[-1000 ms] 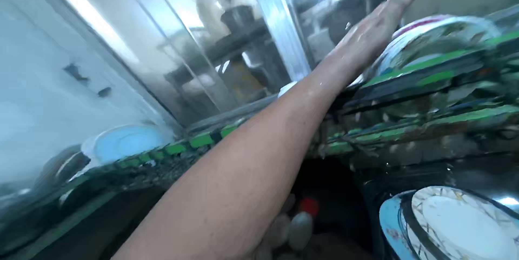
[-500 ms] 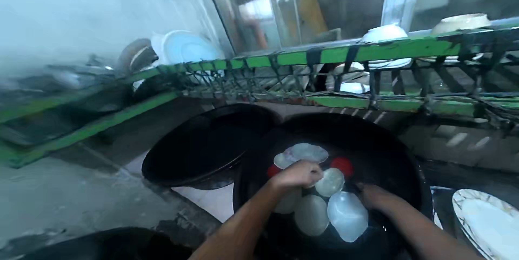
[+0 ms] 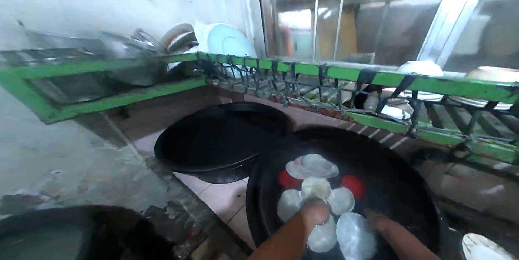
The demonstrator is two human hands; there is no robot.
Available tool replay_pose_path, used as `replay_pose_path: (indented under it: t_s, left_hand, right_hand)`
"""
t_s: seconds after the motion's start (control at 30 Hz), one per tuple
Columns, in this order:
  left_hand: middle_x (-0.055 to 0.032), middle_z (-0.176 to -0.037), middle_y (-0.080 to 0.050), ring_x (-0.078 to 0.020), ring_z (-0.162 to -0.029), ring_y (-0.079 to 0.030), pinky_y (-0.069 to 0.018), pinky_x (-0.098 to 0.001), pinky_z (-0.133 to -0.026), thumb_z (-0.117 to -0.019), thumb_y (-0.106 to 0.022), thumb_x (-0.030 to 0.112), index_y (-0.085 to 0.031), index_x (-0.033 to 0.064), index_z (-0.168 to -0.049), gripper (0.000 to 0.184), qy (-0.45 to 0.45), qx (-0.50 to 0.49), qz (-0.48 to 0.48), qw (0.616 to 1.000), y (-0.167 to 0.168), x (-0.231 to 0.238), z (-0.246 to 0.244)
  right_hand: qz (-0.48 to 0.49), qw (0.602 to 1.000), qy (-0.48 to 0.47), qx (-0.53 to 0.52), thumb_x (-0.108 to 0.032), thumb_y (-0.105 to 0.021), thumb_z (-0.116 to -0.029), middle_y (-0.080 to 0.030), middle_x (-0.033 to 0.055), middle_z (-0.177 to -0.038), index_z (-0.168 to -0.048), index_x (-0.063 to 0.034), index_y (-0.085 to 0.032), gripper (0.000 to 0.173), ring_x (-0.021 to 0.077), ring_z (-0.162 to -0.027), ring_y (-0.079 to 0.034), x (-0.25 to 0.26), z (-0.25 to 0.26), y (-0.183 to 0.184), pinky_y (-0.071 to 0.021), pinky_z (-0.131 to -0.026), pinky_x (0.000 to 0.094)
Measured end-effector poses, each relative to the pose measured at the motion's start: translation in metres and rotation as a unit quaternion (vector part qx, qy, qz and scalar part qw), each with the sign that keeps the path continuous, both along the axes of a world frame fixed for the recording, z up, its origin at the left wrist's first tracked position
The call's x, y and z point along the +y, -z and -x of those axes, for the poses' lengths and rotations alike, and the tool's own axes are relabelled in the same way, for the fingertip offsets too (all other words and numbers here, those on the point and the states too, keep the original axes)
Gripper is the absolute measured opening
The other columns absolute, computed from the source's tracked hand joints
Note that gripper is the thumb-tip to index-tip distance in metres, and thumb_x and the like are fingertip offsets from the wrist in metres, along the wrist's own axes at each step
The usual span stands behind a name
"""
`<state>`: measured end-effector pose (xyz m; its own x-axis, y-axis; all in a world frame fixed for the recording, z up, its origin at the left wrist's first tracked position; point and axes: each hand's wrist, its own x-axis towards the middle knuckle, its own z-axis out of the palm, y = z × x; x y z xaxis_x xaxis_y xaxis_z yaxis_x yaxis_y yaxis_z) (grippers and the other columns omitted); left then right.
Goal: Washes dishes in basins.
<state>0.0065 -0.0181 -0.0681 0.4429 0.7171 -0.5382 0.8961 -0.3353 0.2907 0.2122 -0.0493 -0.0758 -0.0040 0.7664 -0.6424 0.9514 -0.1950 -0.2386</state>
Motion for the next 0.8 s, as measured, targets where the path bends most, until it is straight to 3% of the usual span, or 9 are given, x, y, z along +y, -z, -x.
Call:
replay_pose_path:
  t_s: [0.1,0.2,0.3,0.37,0.43,0.5,0.57,0.7,0.8]
  left_hand:
    - [-0.0283,-0.133,-0.060,-0.0432,-0.127,-0.056,-0.0420,-0.0617,-0.107,-0.1035,-0.055,0.021,-0.064,-0.0069,-0.126,0.037,-0.030,-0.045,0.019,0.998,-0.008,0.006,-0.003]
    - [-0.0209,-0.119,-0.061,-0.0288,-0.101,-0.058,-0.0478,-0.0472,-0.087,-0.1071,-0.049,0.027,-0.059,-0.0033,-0.129,0.039,-0.177,-0.227,0.124,0.950,0.006,0.010,0.002]
    - [-0.0171,-0.131,-0.061,-0.0269,-0.116,-0.060,-0.0501,-0.0486,-0.097,-0.1064,-0.051,0.035,-0.057,0.0050,-0.140,0.045,-0.206,-0.341,0.203,0.894,0.003,0.008,0.008]
    - [-0.0148,-0.122,-0.064,-0.0232,-0.104,-0.065,-0.0557,-0.0439,-0.088,-0.1066,-0.052,0.031,-0.048,0.0052,-0.144,0.046,-0.213,-0.416,0.262,0.844,-0.001,0.006,0.008]
    - [-0.0133,-0.122,-0.064,-0.0231,-0.103,-0.066,-0.0566,-0.0430,-0.086,-0.1067,-0.049,0.024,-0.035,0.0124,-0.153,0.050,-0.225,-0.487,0.324,0.779,-0.003,0.005,0.007]
    - [-0.0149,-0.126,-0.064,-0.0253,-0.108,-0.067,-0.0563,-0.0453,-0.092,-0.1067,-0.047,0.017,-0.033,0.0125,-0.154,0.049,-0.231,-0.539,0.332,0.739,-0.002,0.007,0.005]
    - [-0.0162,-0.126,-0.065,-0.0263,-0.110,-0.067,-0.0566,-0.0465,-0.094,-0.1069,-0.047,0.015,-0.037,0.0086,-0.151,0.046,-0.225,-0.572,0.303,0.728,0.000,0.011,0.006]
    - [-0.0166,-0.129,-0.062,-0.0252,-0.111,-0.065,-0.0555,-0.0456,-0.094,-0.1049,-0.045,0.012,-0.037,0.0069,-0.151,0.047,-0.240,-0.578,0.256,0.737,-0.019,0.010,0.012]
    - [-0.0202,-0.131,-0.062,-0.0269,-0.110,-0.067,-0.0575,-0.0450,-0.091,-0.1003,-0.055,0.005,-0.038,0.0032,-0.153,0.056,-0.238,-0.585,0.191,0.752,-0.030,0.005,0.017]
  right_hand:
    - [-0.032,0.999,-0.043,-0.011,-0.013,-0.054,-0.1048,-0.046,0.0288,-0.152,-0.147,0.0056,-0.048,0.047,0.0444,-0.144,-0.040,0.000,-0.002,0.001,-0.0300,-0.119,0.0600]
    - [-0.046,0.998,-0.024,0.029,-0.011,-0.057,-0.1020,-0.047,0.0307,-0.149,-0.146,0.0065,-0.048,0.048,0.0456,-0.141,-0.043,0.002,-0.007,-0.008,-0.0318,-0.117,0.0604]
    - [-0.039,0.990,0.022,0.135,-0.012,-0.056,-0.1039,-0.049,0.0317,-0.146,-0.146,0.0076,-0.046,0.048,0.0430,-0.137,-0.048,0.012,-0.011,-0.006,-0.0353,-0.115,0.0577]
    - [-0.031,0.973,0.096,0.208,-0.013,-0.053,-0.1044,-0.059,0.0265,-0.131,-0.147,0.0003,-0.046,0.045,0.0353,-0.113,-0.063,0.014,-0.007,-0.008,-0.0508,-0.096,0.0527]
    - [-0.039,0.948,0.164,0.272,-0.015,-0.052,-0.1048,-0.063,0.0190,-0.109,-0.147,-0.0065,-0.044,0.044,0.0249,-0.081,-0.063,0.016,-0.008,-0.004,-0.0539,-0.072,0.0440]
    - [-0.043,0.926,0.210,0.310,-0.020,-0.054,-0.1055,-0.064,0.0183,-0.111,-0.150,-0.0112,-0.043,0.046,0.0235,-0.080,-0.063,0.018,-0.009,-0.007,-0.0537,-0.073,0.0422]
    - [-0.059,0.901,0.244,0.353,-0.020,-0.056,-0.1050,-0.065,0.0181,-0.114,-0.147,-0.0124,-0.048,0.043,0.0241,-0.084,-0.065,0.019,-0.008,-0.011,-0.0551,-0.075,0.0422]
    - [-0.102,0.852,0.261,0.442,-0.019,-0.054,-0.1060,-0.067,0.0128,-0.097,-0.137,-0.0050,-0.053,0.034,0.0179,-0.070,-0.064,0.017,-0.007,-0.012,-0.0548,-0.063,0.0354]
    - [-0.076,0.822,0.252,0.504,-0.017,-0.053,-0.1062,-0.068,0.0145,-0.103,-0.142,-0.0060,-0.048,0.037,0.0213,-0.079,-0.068,0.014,-0.008,-0.015,-0.0576,-0.071,0.0393]
